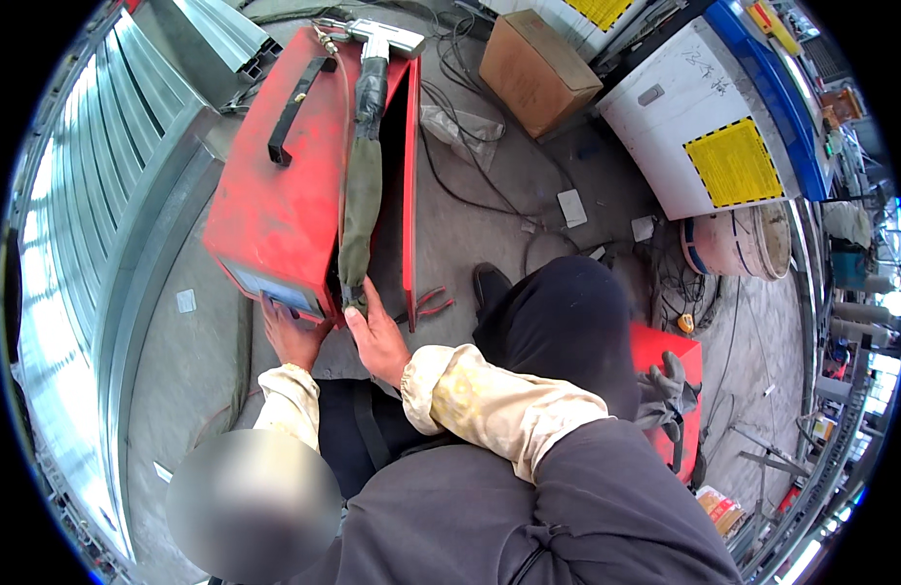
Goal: The person kneels on the floor and works on a red electrical machine, using a screwdriver to adjust internal components and a touchscreen to interact with the device. They open and close the machine's cover multiple times while manipulating wires and internal parts.
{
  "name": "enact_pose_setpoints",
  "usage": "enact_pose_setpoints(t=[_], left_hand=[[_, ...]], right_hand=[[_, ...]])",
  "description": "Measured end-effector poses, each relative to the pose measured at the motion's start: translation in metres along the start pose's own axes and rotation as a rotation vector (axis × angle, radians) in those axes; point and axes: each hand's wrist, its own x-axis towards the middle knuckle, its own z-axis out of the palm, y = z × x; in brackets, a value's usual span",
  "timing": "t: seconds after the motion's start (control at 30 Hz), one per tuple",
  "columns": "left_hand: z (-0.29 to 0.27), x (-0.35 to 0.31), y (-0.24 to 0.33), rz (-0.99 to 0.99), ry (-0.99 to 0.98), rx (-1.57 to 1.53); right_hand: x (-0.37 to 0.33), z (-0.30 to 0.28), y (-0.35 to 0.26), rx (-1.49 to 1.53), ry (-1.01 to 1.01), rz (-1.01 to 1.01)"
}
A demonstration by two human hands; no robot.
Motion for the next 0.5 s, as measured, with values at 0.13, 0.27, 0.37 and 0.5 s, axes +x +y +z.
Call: enact_pose_setpoints(t=[0.13,0.27,0.37,0.5], left_hand=[[0.006,-0.005,-0.007,-0.011,0.07,-0.079],[0.001,-0.002,-0.006,-0.029,0.047,-0.097],[-0.002,-0.003,-0.01,-0.067,0.014,-0.101],[-0.004,-0.006,-0.015,-0.065,0.035,-0.106]], right_hand=[[0.025,0.008,-0.008,0.061,0.02,-0.101],[0.04,0.001,0.0,0.187,0.035,-0.133],[0.044,-0.005,-0.008,0.147,-0.012,-0.053],[0.042,-0.011,-0.012,-0.012,-0.036,-0.057]])
